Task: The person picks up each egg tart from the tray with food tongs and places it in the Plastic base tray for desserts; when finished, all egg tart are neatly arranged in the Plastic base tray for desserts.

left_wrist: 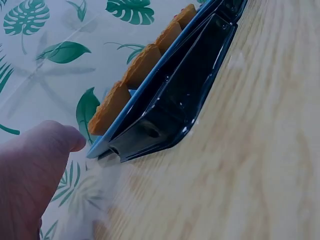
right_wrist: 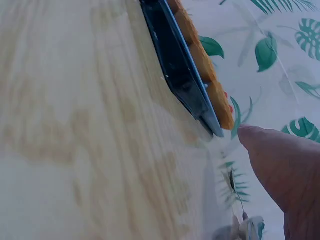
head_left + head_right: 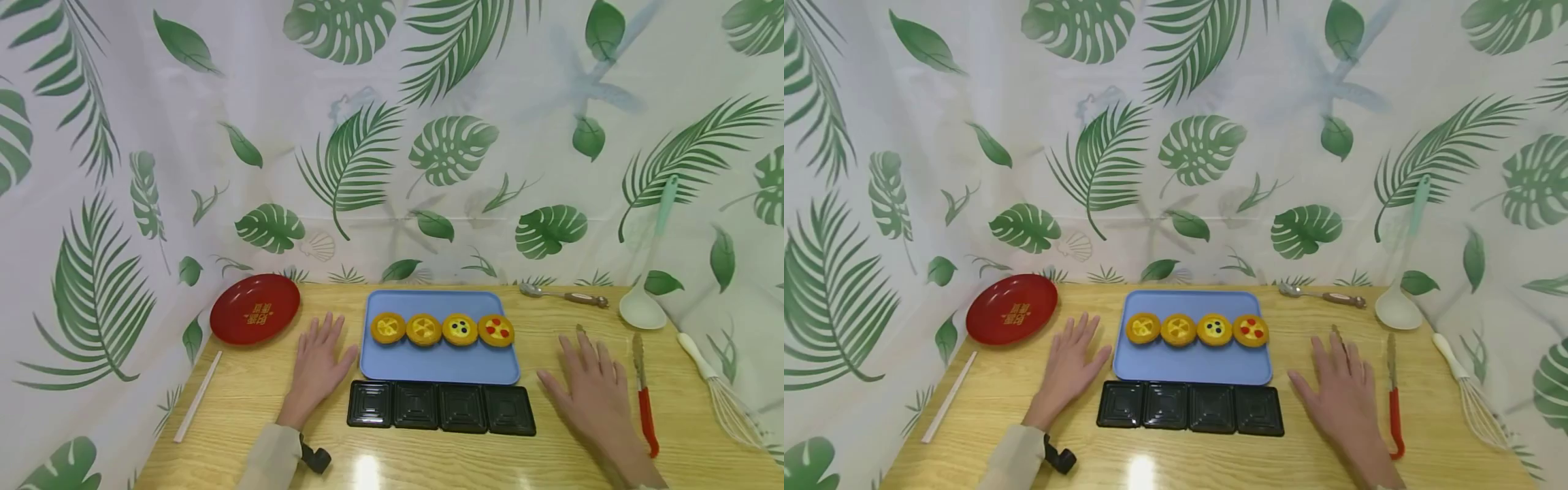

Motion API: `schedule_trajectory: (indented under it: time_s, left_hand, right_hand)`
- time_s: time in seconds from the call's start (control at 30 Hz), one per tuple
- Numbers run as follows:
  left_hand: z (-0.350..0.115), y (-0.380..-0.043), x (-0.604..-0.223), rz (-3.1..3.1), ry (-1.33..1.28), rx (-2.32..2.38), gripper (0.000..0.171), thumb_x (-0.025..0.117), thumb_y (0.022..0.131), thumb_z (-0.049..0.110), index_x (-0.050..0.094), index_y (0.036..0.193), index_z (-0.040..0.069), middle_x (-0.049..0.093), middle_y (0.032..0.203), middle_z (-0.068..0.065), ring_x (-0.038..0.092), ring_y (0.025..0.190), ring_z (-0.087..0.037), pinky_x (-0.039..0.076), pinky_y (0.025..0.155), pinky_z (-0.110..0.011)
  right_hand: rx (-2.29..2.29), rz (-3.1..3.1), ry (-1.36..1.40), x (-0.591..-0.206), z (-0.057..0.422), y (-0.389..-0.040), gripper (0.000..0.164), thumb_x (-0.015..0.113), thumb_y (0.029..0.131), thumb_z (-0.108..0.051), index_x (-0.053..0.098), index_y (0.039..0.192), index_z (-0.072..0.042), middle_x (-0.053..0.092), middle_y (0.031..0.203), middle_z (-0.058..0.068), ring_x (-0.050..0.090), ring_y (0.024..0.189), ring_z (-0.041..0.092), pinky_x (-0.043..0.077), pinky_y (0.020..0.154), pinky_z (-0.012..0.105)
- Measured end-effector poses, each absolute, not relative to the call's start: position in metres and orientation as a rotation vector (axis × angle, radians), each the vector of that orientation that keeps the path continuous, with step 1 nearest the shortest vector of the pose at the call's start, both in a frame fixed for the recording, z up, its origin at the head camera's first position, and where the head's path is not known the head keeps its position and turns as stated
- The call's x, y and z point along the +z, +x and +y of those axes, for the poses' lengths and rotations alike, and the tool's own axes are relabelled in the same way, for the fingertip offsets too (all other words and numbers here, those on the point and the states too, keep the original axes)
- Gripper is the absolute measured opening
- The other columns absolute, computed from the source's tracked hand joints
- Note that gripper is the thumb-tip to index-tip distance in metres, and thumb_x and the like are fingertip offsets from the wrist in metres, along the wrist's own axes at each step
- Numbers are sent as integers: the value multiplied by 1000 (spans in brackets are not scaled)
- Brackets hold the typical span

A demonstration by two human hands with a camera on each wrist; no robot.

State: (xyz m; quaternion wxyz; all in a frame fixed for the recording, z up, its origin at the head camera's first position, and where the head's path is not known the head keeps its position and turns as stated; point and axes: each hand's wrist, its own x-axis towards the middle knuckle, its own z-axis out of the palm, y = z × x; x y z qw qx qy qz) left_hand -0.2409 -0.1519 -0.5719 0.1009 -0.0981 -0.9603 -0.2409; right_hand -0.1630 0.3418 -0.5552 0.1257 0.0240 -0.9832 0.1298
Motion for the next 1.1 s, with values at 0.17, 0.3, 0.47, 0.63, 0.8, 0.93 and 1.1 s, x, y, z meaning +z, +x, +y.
schedule_trajectory:
  time_s: [0.17,0.3,0.47,0.63,0.8,0.93,1.1]
  left_hand:
    - [-145,-249,-576,-2875,-332,-744,80,55,101,58,35,165,14,27,171,-11,18,159,-40,13,126,-62]
    - [-142,-255,-577,-2885,-388,-753,84,55,100,60,32,166,13,25,172,-11,17,159,-40,14,127,-61]
    - [-139,-260,-579,-2882,-547,-769,84,55,102,57,27,167,12,26,172,-8,19,159,-35,17,128,-56]
    - [-136,-263,-581,-2875,-637,-788,85,55,103,56,22,167,11,26,172,-5,21,160,-31,18,128,-51]
    - [-137,-263,-585,-2867,-655,-724,84,51,104,57,22,167,10,28,171,-6,23,159,-30,18,128,-51]
    - [-136,-263,-587,-2887,-654,-652,81,46,105,58,22,167,11,26,172,-4,24,159,-28,18,129,-50]
    - [-133,-267,-591,-2862,-673,-636,80,44,106,58,24,167,11,28,171,-5,25,159,-28,18,128,-50]
  right_hand:
    - [442,-2900,-50,-554,362,-153,88,50,104,-62,16,168,-12,15,165,34,11,148,64,13,107,82]
    - [484,-2904,-144,-554,377,-143,91,50,104,-61,13,167,-6,9,165,37,9,146,66,15,104,82]
    - [518,-2908,-293,-554,390,-134,98,48,104,-62,5,165,2,4,162,43,8,141,71,14,101,85]
    - [563,-2922,-380,-558,397,-134,102,46,104,-63,0,164,4,2,159,49,10,137,75,16,99,86]
    - [578,-2920,-410,-564,395,-138,103,46,104,-63,1,162,9,13,151,54,26,122,79,28,89,85]
    - [501,-2910,-458,-565,395,-143,107,47,102,-65,7,155,18,34,130,57,39,103,78,38,75,78]
    - [454,-2890,-617,-566,396,-149,110,48,99,-70,15,143,25,40,99,52,44,87,72,42,65,69]
